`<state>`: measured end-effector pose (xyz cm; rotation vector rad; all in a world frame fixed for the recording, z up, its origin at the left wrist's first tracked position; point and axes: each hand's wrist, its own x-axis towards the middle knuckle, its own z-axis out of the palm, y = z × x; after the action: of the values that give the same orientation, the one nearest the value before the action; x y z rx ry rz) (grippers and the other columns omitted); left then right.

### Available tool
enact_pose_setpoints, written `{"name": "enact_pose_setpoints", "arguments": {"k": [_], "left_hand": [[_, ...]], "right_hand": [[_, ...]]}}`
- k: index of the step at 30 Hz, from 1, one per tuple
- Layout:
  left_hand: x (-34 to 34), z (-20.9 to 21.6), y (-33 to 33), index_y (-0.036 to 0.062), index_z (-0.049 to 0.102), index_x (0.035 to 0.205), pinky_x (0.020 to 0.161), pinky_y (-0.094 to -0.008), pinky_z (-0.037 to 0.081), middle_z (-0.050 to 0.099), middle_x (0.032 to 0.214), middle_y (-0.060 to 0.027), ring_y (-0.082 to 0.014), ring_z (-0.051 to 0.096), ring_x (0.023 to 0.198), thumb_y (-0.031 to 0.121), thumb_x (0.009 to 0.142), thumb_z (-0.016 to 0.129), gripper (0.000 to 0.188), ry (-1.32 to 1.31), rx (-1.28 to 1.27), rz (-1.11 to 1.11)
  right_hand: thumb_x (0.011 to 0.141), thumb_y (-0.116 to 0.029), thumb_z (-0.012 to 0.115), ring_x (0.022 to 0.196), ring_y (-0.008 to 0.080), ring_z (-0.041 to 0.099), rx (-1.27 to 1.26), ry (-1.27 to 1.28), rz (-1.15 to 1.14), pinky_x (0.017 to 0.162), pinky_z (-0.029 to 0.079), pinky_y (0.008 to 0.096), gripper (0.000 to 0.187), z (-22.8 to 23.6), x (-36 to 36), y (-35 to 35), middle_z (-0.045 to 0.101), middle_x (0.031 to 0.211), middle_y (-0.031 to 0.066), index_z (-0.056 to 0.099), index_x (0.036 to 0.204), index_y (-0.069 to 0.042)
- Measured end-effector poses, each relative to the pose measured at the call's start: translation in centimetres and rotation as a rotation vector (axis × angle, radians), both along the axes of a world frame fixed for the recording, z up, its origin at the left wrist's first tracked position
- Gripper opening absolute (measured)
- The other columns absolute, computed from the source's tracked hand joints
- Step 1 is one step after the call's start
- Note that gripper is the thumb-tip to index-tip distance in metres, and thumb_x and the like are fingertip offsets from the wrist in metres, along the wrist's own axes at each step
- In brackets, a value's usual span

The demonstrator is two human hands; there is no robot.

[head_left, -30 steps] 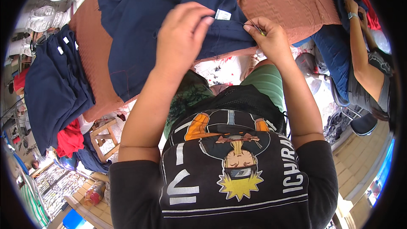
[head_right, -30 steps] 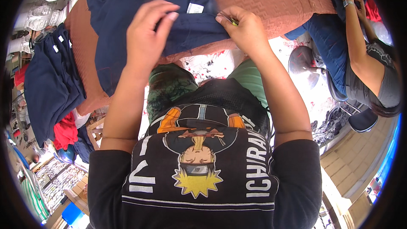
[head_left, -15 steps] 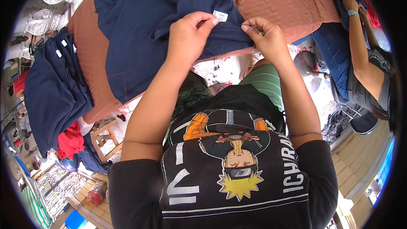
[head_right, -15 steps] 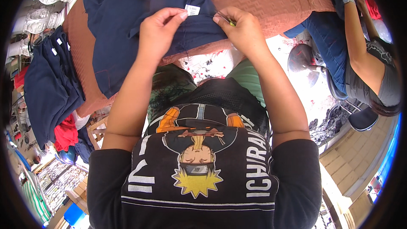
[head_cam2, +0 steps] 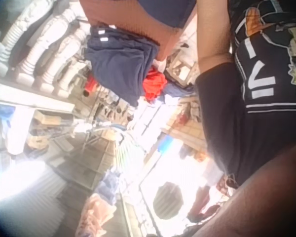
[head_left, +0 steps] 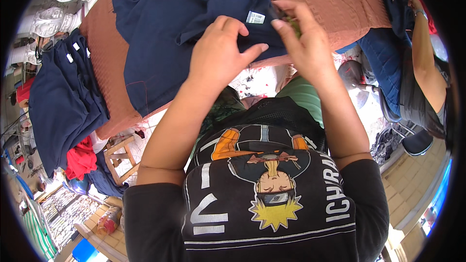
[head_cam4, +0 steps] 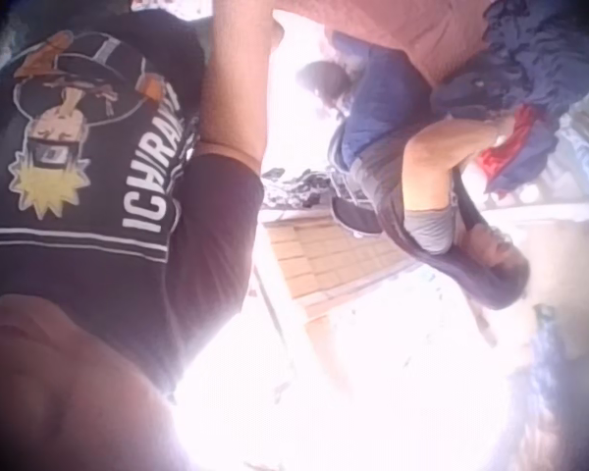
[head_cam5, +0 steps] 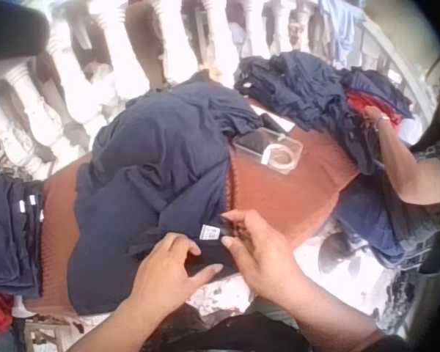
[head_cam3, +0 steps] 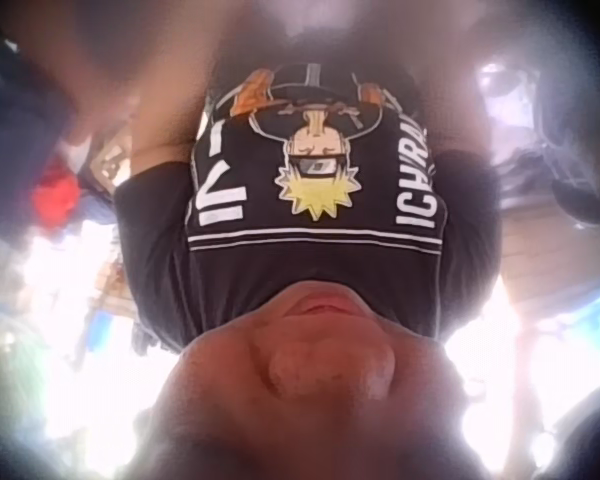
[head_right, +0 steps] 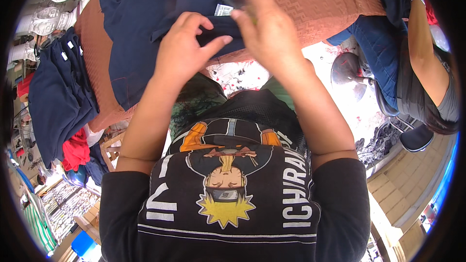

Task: The person trims excess threads from several navy blue shirts using shears and removes labels from the collars.

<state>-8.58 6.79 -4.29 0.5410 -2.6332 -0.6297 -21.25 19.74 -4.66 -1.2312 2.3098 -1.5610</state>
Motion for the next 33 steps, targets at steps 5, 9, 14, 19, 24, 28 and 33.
{"name": "enact_pose_setpoints", "arguments": {"k": [5, 9, 14, 19, 24, 28, 33], "left_hand": [[-0.7, -2.2, -0.1, 0.0022, 0.067, 0.088, 0.075, -0.0342, 0.052, 0.065, 0.092, -0.0109, -0.0263, 0.066, 0.081, 0.020, 0.081, 0.074, 0.021, 0.048, -0.047, 0.018], [-1.0, -1.4, -2.7, 0.0009, 0.070, 0.100, 0.076, -0.0264, 0.050, 0.071, 0.091, -0.0079, -0.0142, 0.066, 0.081, 0.015, 0.087, 0.068, 0.020, 0.016, 0.379, 0.020], [-1.0, -1.4, -4.1, -0.0001, 0.068, 0.102, 0.079, -0.0220, 0.047, 0.070, 0.092, -0.0035, -0.0078, 0.061, 0.085, 0.019, 0.093, 0.064, 0.021, -0.021, 0.739, 0.064], [-1.1, -1.9, -4.1, 0.0005, 0.067, 0.102, 0.079, -0.0213, 0.045, 0.070, 0.094, -0.0038, -0.0074, 0.060, 0.087, 0.019, 0.094, 0.063, 0.021, 0.012, 0.817, 0.031], [-1.0, -1.7, -4.2, -0.0006, 0.067, 0.103, 0.081, -0.0215, 0.046, 0.070, 0.095, -0.0042, -0.0074, 0.060, 0.088, 0.019, 0.094, 0.063, 0.021, 0.015, 0.851, 0.018], [-1.0, -1.8, -4.2, -0.0013, 0.067, 0.103, 0.082, -0.0211, 0.046, 0.069, 0.095, -0.0044, -0.0075, 0.060, 0.089, 0.018, 0.094, 0.062, 0.021, 0.024, 0.862, 0.010], [-1.0, -1.9, -4.3, -0.0018, 0.067, 0.103, 0.082, -0.0210, 0.046, 0.069, 0.095, -0.0045, -0.0075, 0.060, 0.089, 0.017, 0.094, 0.063, 0.021, 0.021, 0.859, 0.005]], "right_hand": [[0.089, -0.011, 0.064, 0.091, 0.0312, 0.067, 0.064, -0.157, 0.065, 0.079, 0.052, 0.0370, 0.024, -2.0, 1.2, -1.5, 0.069, 0.097, 0.0161, 0.062, 0.112, -0.006], [0.089, -0.008, 0.064, 0.091, 0.0282, 0.068, 0.071, -0.247, 0.085, 0.080, 0.051, 0.0352, 0.019, -2.5, 0.7, -1.3, 0.069, 0.100, 0.0147, 0.065, 0.108, -0.005], [0.086, -0.007, 0.065, 0.090, 0.0296, 0.066, 0.090, -0.163, 0.107, 0.078, 0.051, 0.0359, 0.017, -2.3, 1.0, -0.6, 0.067, 0.099, 0.0136, 0.067, 0.103, -0.005], [0.084, -0.008, 0.067, 0.087, 0.0332, 0.064, 0.106, 0.014, 0.107, 0.076, 0.050, 0.0393, 0.019, -2.6, 1.1, -0.4, 0.065, 0.098, 0.0116, 0.068, 0.102, -0.007], [0.085, -0.011, 0.066, 0.088, 0.0332, 0.064, 0.169, 0.041, 0.100, 0.076, 0.050, 0.0414, 0.017, -2.3, 1.3, -0.7, 0.065, 0.099, 0.0100, 0.069, 0.101, -0.008], [0.086, -0.014, 0.064, 0.089, 0.0336, 0.065, 0.201, 0.071, 0.091, 0.076, 0.051, 0.0425, 0.016, -2.3, 1.5, -0.9, 0.065, 0.100, 0.0095, 0.069, 0.101, -0.009], [0.087, -0.015, 0.062, 0.088, 0.0345, 0.065, 0.252, 0.136, 0.066, 0.076, 0.052, 0.0440, 0.016, -2.2, 1.7, -1.1, 0.065, 0.099, 0.0096, 0.069, 0.100, -0.010]]}}
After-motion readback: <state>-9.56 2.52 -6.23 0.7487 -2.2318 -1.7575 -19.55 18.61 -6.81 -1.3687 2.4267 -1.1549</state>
